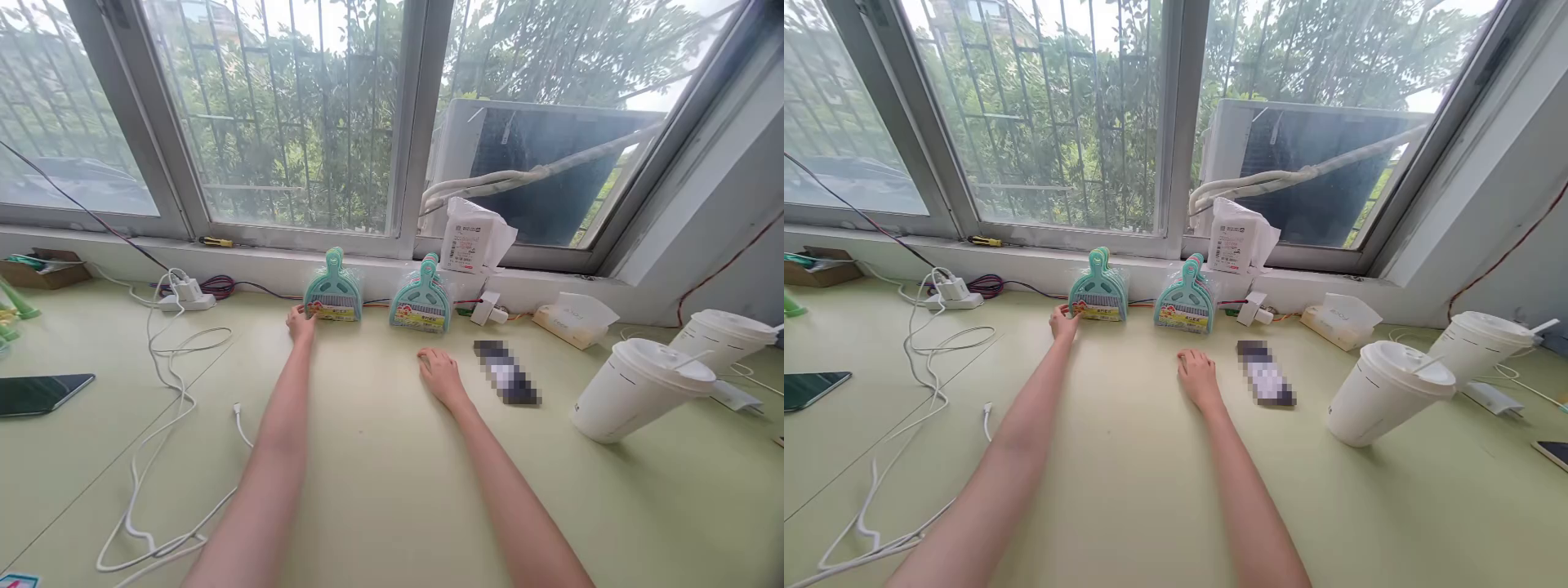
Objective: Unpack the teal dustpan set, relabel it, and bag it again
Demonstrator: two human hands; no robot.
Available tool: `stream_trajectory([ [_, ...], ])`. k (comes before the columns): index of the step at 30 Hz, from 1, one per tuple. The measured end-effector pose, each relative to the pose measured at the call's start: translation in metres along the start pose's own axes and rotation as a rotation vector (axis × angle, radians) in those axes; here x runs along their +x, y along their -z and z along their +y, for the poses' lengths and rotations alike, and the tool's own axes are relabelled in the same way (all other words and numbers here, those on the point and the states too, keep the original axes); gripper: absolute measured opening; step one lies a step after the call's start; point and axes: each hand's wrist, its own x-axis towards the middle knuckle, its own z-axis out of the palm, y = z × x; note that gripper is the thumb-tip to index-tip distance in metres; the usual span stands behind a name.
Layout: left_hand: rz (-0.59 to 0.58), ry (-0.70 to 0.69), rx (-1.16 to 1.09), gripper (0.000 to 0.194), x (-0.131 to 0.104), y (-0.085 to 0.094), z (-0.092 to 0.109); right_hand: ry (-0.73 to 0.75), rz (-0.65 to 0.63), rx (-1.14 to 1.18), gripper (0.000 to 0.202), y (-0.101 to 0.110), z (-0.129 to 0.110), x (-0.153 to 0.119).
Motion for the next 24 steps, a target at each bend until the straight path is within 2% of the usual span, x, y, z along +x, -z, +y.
stream_trajectory([
  [3,0.010,-0.002,0.056,0.037,-0.003,-0.004,0.000,-0.004,0.006,0.020,0.026,0.000,0.003,0.000],
  [7,-0.020,0.009,0.144,0.030,-0.009,0.004,0.001,-0.006,-0.007,0.032,0.026,0.001,0.004,-0.001],
  [9,-0.150,-0.015,0.133,0.027,-0.018,0.012,0.002,-0.012,-0.012,0.026,0.027,0.001,0.004,0.000],
  [11,-0.332,-0.053,0.082,0.026,-0.033,0.023,0.006,-0.016,-0.020,0.023,0.027,0.002,0.004,0.000],
  [12,-0.396,-0.073,0.049,0.027,-0.043,0.029,0.008,-0.018,-0.023,0.021,0.027,0.002,0.004,0.000],
  [13,-0.409,-0.088,0.026,0.028,-0.053,0.036,0.010,-0.020,-0.027,0.020,0.027,0.002,0.004,-0.001],
  [19,-0.194,0.055,0.001,0.019,-0.117,0.090,0.022,0.017,-0.048,-0.011,0.030,0.004,-0.001,-0.010],
  [22,-0.185,0.212,-0.213,0.020,-0.150,0.108,0.028,0.119,-0.010,-0.035,0.039,0.014,-0.014,-0.024],
  [24,-0.204,0.328,-0.362,0.022,-0.171,0.112,0.033,0.213,0.074,-0.043,0.051,0.025,-0.028,-0.037],
])
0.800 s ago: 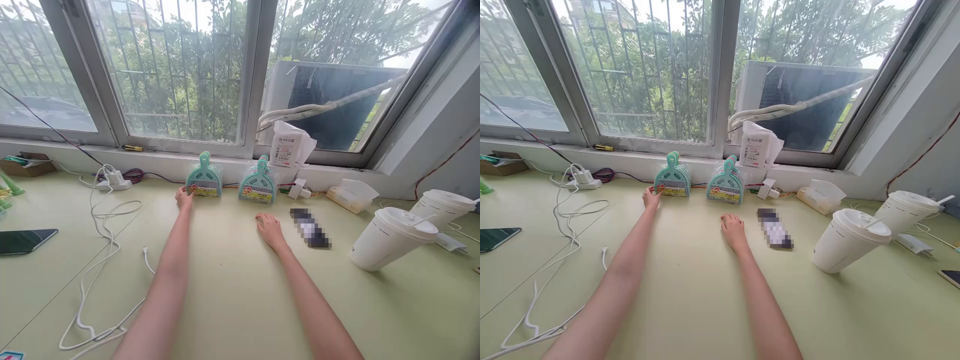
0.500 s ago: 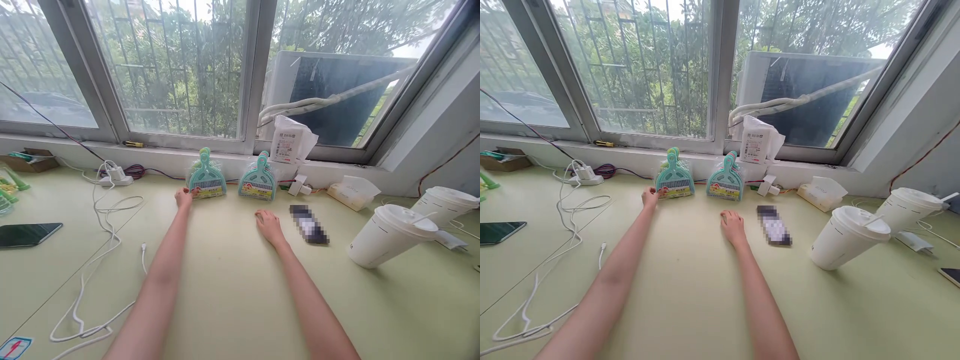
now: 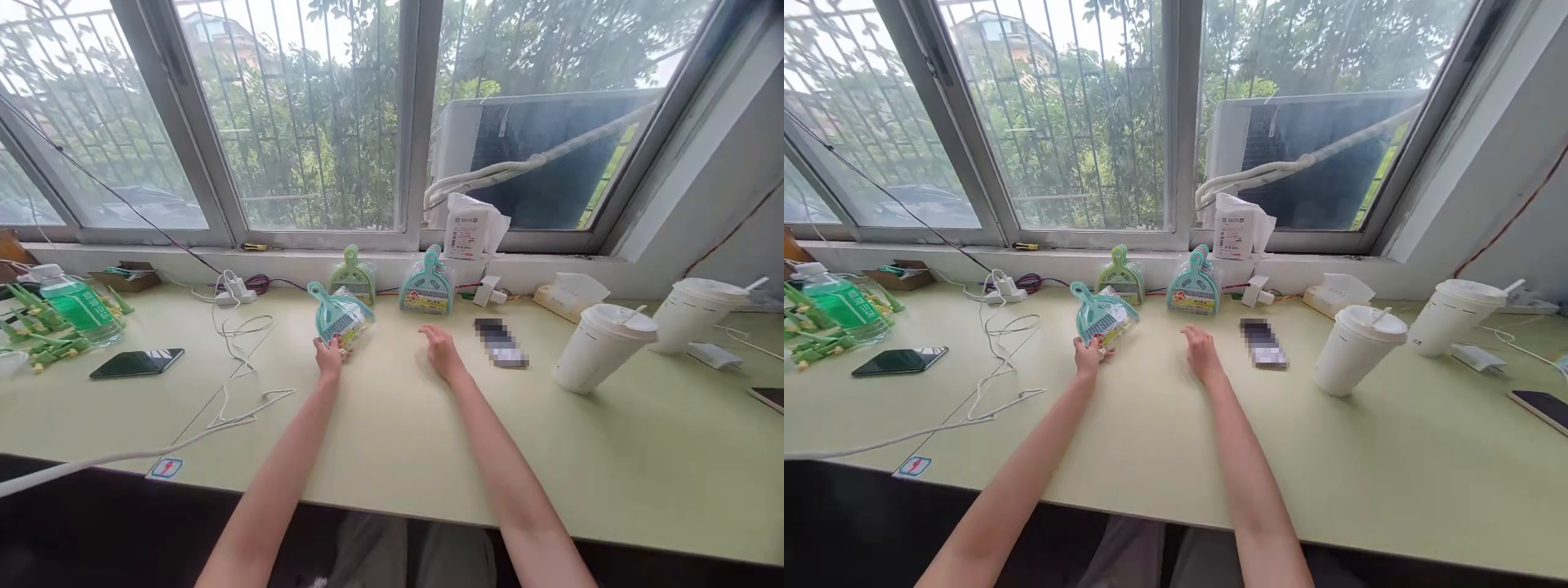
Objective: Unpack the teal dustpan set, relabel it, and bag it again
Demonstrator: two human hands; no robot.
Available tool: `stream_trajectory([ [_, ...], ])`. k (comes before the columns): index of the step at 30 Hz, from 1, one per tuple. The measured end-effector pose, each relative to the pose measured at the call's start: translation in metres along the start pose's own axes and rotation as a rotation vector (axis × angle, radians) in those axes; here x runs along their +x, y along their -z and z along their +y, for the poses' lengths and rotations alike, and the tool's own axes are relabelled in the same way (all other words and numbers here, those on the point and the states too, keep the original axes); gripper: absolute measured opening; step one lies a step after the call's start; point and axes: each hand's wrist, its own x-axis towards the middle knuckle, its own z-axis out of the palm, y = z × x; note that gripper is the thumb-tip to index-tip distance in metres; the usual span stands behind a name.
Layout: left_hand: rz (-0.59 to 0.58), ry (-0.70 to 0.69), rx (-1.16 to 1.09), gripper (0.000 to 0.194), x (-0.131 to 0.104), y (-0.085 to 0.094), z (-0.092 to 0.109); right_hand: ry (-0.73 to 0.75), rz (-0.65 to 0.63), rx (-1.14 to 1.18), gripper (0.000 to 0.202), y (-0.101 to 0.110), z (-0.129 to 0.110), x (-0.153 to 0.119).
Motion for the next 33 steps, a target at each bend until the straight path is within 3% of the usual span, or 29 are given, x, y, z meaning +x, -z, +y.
stream_trajectory([
  [3,-0.022,0.139,-0.120,0.027,-0.031,-0.012,0.001,0.105,0.092,-0.019,0.056,0.016,-0.033,-0.016],
  [6,-0.088,0.172,-0.150,0.027,-0.058,-0.030,0.008,0.207,0.107,0.044,0.043,0.019,-0.064,-0.029],
  [8,-0.157,0.135,-0.170,0.025,-0.075,-0.041,0.014,0.187,0.101,0.087,0.029,0.015,-0.077,-0.035],
  [11,-0.244,0.129,-0.221,0.025,-0.092,-0.052,0.020,0.065,0.013,0.131,0.025,0.006,-0.077,-0.037],
  [15,-0.404,0.208,-0.341,0.030,-0.094,-0.052,0.016,-0.120,-0.021,0.294,0.036,0.000,-0.062,-0.034],
  [18,-0.449,0.207,-0.347,0.032,-0.091,-0.047,0.012,-0.218,0.164,0.334,0.045,0.006,-0.059,-0.033],
  [21,-0.447,0.132,-0.304,0.030,-0.090,-0.045,0.013,-0.145,0.304,0.288,0.035,0.016,-0.064,-0.035],
  [24,-0.464,0.068,-0.300,0.027,-0.093,-0.046,0.015,0.022,0.199,0.248,0.030,0.017,-0.071,-0.037],
  [26,-0.449,0.042,-0.328,0.025,-0.095,-0.045,0.017,0.038,0.086,0.233,0.030,0.012,-0.074,-0.038],
  [29,-0.466,0.047,-0.392,0.027,-0.094,-0.042,0.019,-0.101,0.040,0.382,0.031,0.002,-0.072,-0.035],
  [33,-0.606,0.148,-0.387,0.042,-0.087,-0.038,0.021,-0.424,0.102,0.920,0.038,-0.003,-0.061,-0.030],
])
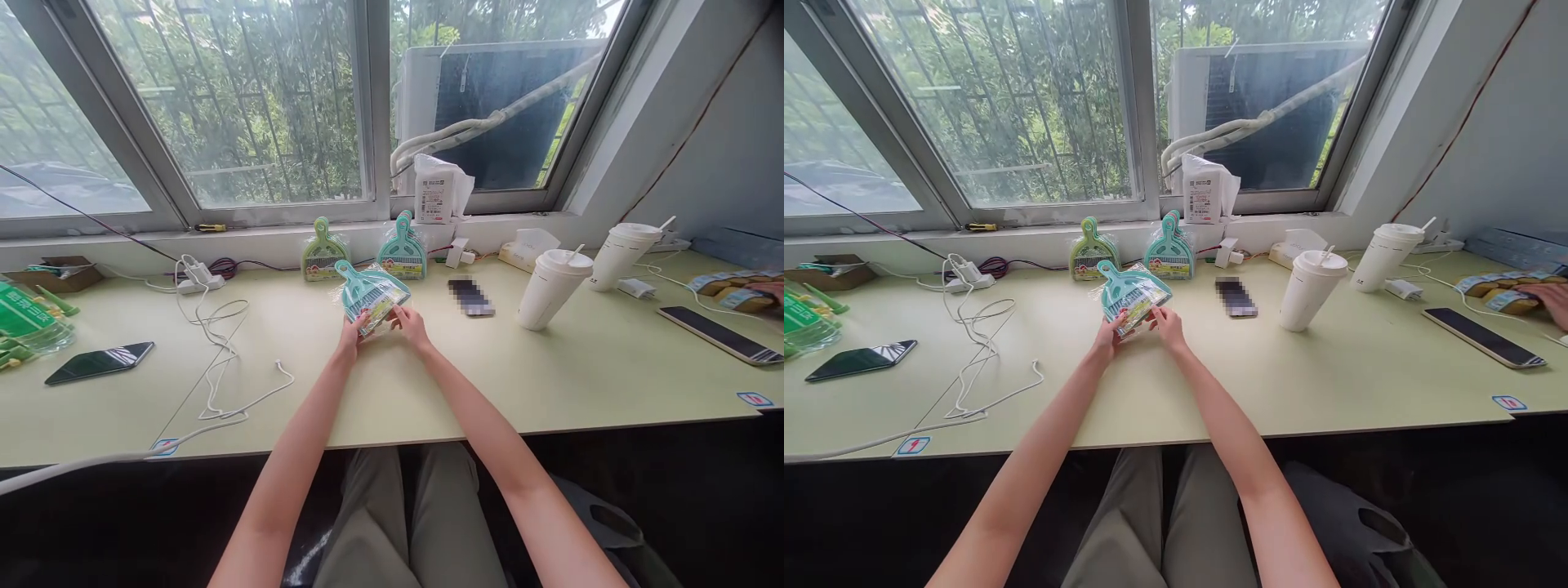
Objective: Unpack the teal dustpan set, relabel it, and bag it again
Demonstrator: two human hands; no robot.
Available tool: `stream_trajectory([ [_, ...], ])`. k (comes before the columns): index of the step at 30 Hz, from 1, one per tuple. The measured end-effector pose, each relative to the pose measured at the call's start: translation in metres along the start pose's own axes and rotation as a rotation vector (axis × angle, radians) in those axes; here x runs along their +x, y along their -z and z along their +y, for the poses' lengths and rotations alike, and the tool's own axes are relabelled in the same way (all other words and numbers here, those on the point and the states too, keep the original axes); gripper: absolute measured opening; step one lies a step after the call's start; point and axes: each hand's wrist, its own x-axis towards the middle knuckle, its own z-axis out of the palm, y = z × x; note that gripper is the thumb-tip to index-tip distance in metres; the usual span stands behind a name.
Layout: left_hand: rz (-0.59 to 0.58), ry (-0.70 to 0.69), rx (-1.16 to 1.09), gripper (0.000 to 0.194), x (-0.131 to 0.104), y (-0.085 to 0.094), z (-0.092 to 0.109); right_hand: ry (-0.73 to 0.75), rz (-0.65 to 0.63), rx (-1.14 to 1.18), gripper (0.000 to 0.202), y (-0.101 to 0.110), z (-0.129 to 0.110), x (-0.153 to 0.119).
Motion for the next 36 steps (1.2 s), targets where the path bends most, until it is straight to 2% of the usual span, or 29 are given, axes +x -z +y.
stream_trajectory([
  [3,-0.105,0.026,0.006,0.051,0.001,0.005,0.002,-0.166,0.065,0.349,0.031,0.008,0.003,0.006],
  [6,-0.247,0.000,0.049,0.051,-0.002,0.007,0.004,-0.201,0.059,0.533,0.030,0.013,0.007,0.009],
  [9,-0.339,-0.022,0.138,0.054,-0.006,0.007,0.005,-0.240,0.037,0.536,0.028,0.015,0.010,0.010],
  [13,-0.350,-0.089,0.217,0.064,-0.007,0.006,0.003,-0.281,0.101,0.520,0.036,0.018,0.012,0.009],
  [16,-0.377,-0.115,0.169,0.062,-0.006,0.005,0.003,-0.351,0.025,0.553,0.030,0.024,0.013,0.010],
  [19,-0.422,-0.074,0.135,0.056,-0.006,0.008,0.007,-0.382,-0.004,0.609,0.024,0.029,0.013,0.011],
  [23,-0.455,-0.012,0.162,0.052,-0.002,0.015,0.012,-0.369,-0.017,0.633,0.025,0.035,0.013,0.013],
  [25,-0.357,0.011,0.143,0.049,0.002,0.018,0.010,-0.362,-0.007,0.614,0.027,0.037,0.011,0.014],
  [29,-0.027,0.028,0.129,0.046,0.015,0.023,0.004,-0.385,0.010,0.537,0.028,0.040,0.006,0.013],
  [32,0.112,0.001,0.070,0.036,0.025,0.031,0.003,-0.388,-0.051,0.509,0.026,0.042,0.002,0.012],
  [34,0.316,-0.038,-0.011,0.030,0.031,0.043,0.008,-0.375,-0.089,0.495,0.027,0.046,0.000,0.012],
  [36,0.581,-0.100,-0.082,0.029,0.035,0.058,0.017,-0.378,-0.068,0.489,0.027,0.052,0.001,0.014],
])
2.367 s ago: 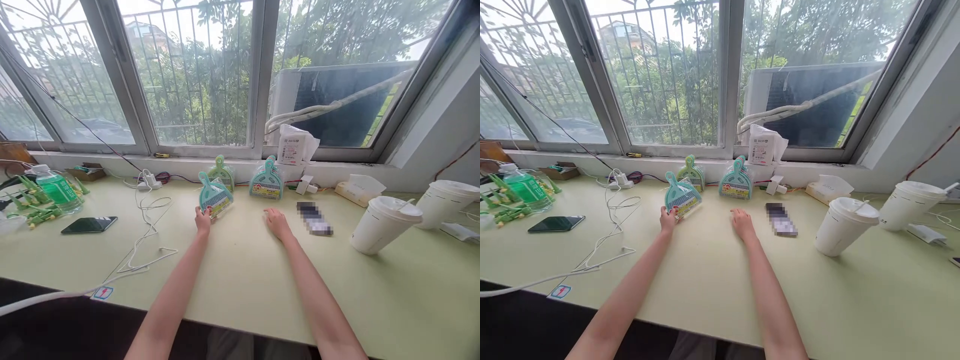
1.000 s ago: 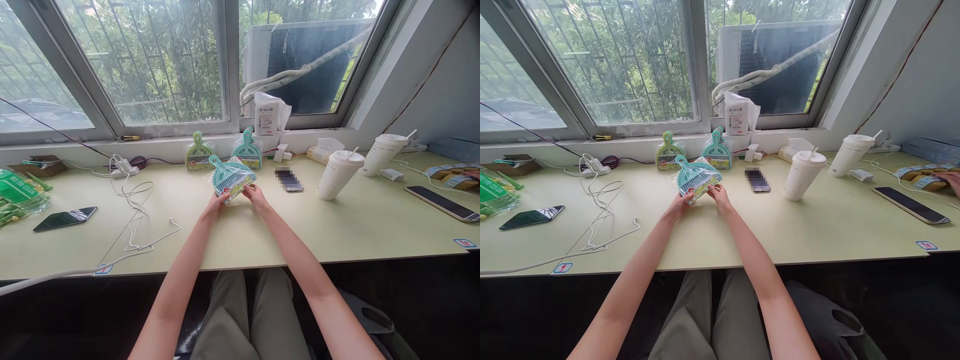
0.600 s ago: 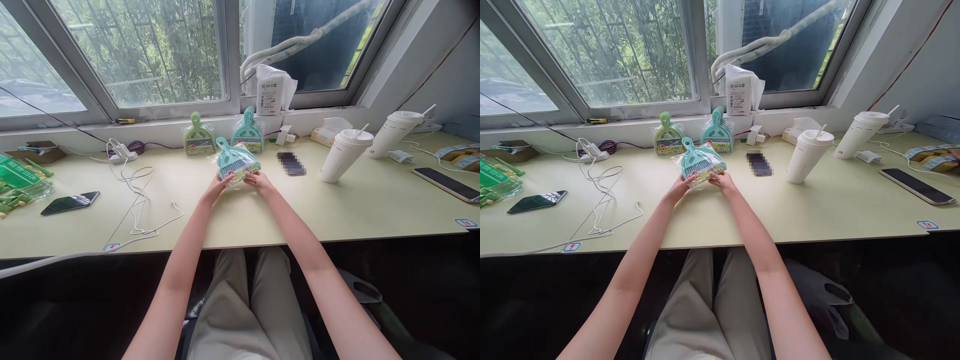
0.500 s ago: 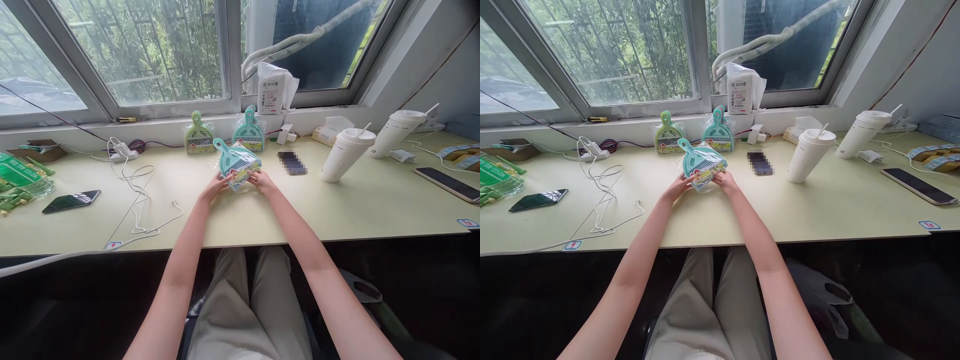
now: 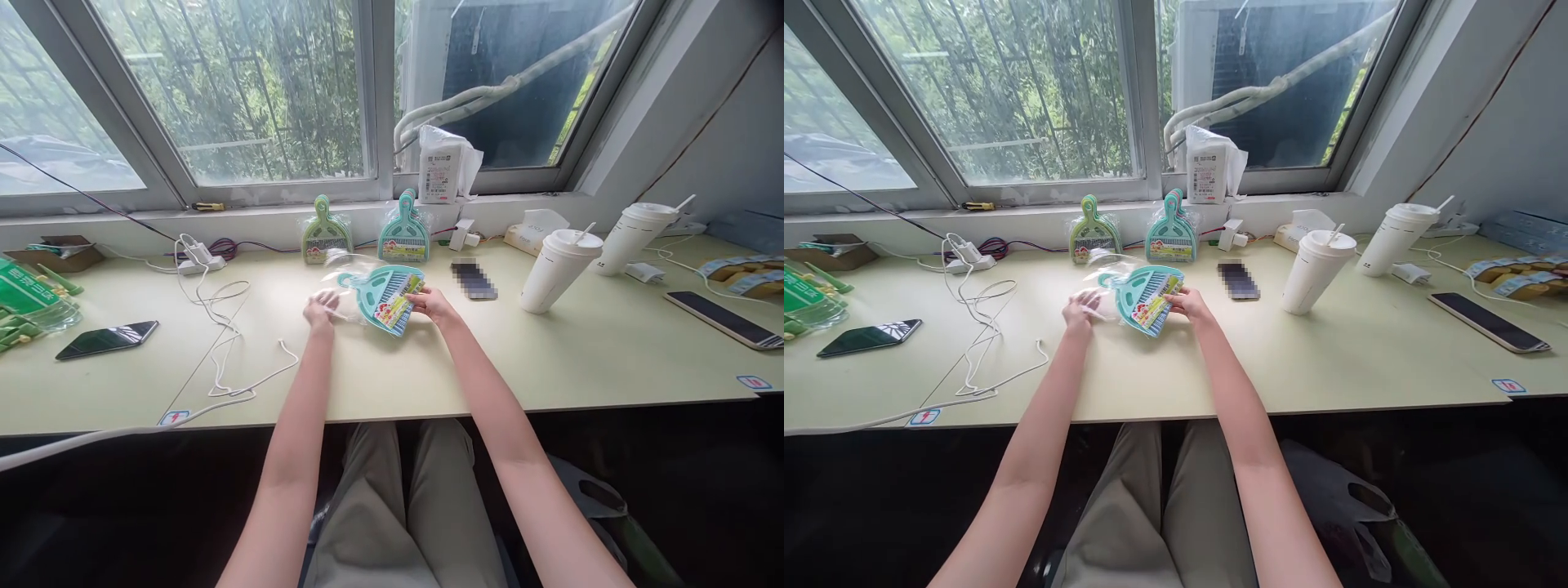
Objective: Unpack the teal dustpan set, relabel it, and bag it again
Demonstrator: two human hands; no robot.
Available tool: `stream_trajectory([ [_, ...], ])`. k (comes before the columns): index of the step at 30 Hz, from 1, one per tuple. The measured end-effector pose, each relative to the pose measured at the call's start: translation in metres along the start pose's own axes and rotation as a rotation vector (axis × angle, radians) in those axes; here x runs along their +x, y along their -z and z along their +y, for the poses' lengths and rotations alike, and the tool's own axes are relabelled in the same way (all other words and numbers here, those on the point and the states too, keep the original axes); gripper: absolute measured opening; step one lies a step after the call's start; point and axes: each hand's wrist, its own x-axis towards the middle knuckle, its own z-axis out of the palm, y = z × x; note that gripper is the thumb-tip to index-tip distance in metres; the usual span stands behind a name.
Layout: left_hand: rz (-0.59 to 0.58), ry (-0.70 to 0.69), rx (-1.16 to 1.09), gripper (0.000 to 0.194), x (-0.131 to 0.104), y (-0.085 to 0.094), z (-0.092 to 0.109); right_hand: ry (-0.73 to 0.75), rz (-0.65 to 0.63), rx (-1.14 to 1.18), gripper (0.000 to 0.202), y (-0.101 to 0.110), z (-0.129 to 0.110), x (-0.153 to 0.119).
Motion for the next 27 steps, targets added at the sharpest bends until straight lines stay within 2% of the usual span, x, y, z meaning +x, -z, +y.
stream_trajectory([
  [2,0.191,-0.063,-0.031,0.030,0.012,0.010,0.010,0.006,0.076,0.049,0.026,0.007,-0.001,0.002],
  [4,0.232,-0.089,-0.035,0.029,0.018,0.017,0.016,0.028,0.163,0.148,0.023,0.013,-0.001,0.005],
  [6,0.156,-0.042,-0.044,0.029,0.019,0.017,0.015,0.049,0.222,0.246,0.021,0.015,0.000,0.007],
  [10,-0.155,0.091,0.038,0.037,0.002,0.001,0.004,0.059,0.221,0.299,0.020,0.012,0.002,0.007],
  [12,-0.230,-0.025,0.250,0.036,-0.006,-0.004,0.001,0.054,0.192,0.270,0.021,0.009,0.003,0.005],
  [14,-0.159,-0.323,0.556,0.033,-0.009,-0.001,0.003,0.045,0.170,0.230,0.022,0.007,0.004,0.004],
  [16,0.019,-0.615,0.866,0.038,-0.005,0.010,0.007,0.035,0.162,0.193,0.022,0.006,0.006,0.003],
  [17,0.105,-0.675,1.006,0.045,0.000,0.017,0.009,0.031,0.163,0.176,0.022,0.006,0.007,0.003],
  [18,0.164,-0.663,1.133,0.052,0.004,0.023,0.010,0.027,0.165,0.161,0.022,0.006,0.009,0.003],
  [20,0.187,-0.533,1.330,0.060,0.012,0.032,0.010,0.023,0.167,0.138,0.021,0.006,0.011,0.004],
  [22,0.114,-0.473,1.444,0.059,0.015,0.034,0.006,0.022,0.162,0.126,0.021,0.006,0.013,0.004],
  [27,-0.168,-0.663,1.547,0.042,0.004,0.022,-0.006,0.005,0.182,0.115,0.021,0.005,0.015,0.005],
])
